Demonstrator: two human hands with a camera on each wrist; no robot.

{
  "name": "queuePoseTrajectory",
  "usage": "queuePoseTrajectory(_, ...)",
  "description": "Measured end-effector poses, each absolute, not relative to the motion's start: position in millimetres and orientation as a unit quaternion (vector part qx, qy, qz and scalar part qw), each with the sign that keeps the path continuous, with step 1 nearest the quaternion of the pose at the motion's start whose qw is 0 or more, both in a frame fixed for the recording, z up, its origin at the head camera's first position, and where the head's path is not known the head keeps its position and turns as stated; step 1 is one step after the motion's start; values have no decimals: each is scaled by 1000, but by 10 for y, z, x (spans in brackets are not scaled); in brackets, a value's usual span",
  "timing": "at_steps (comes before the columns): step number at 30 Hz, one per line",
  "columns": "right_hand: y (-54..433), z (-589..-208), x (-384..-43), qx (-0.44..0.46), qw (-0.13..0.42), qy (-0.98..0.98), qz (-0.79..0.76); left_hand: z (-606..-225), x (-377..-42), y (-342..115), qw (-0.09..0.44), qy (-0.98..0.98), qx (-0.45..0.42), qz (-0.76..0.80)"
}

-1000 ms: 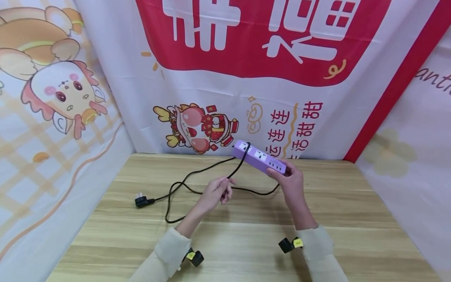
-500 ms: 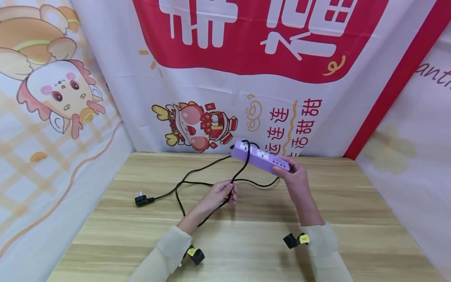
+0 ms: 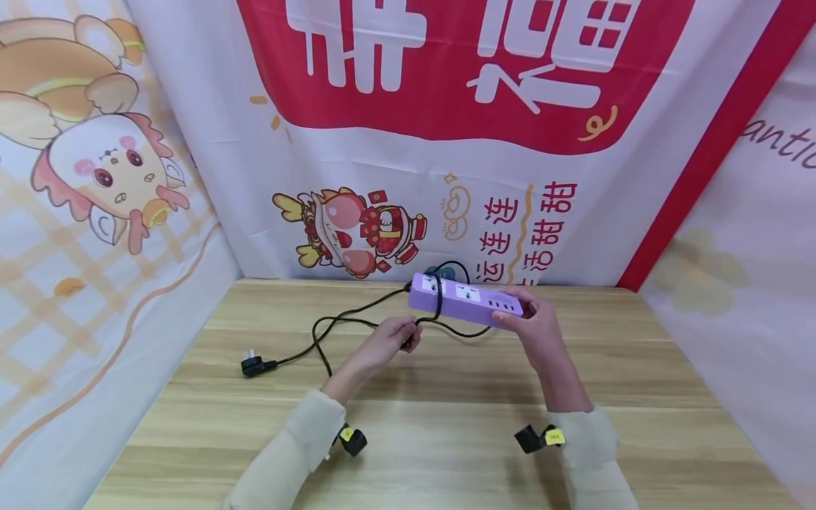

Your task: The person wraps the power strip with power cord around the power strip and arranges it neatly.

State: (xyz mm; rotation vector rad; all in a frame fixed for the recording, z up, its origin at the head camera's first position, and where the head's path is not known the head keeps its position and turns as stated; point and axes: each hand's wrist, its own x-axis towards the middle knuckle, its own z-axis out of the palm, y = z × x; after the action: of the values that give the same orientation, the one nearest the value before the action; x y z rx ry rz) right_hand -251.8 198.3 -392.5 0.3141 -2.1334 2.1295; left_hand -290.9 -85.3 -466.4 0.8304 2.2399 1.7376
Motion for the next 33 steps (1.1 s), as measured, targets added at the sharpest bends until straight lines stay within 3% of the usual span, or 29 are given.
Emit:
queuePoseTrajectory(10, 2014, -3963, -2498, 193, 28, -734, 651, -4333, -3119, -996, 54, 855, 311, 412)
queuePoseTrajectory(19, 2046, -3984, -2497, 249, -4, -763, 597, -4013, -3198, -1038, 61, 863, 385, 320)
queuePoseTrajectory(24, 2031, -4003, -2516, 290, -13, -777, 558, -3854, -3198, -1097, 71, 875, 374, 301)
queuePoseTrajectory(33, 1997, -4083, -2573, 252, -10, -812, 526, -3797, -3183, -1132, 24, 893, 345, 286)
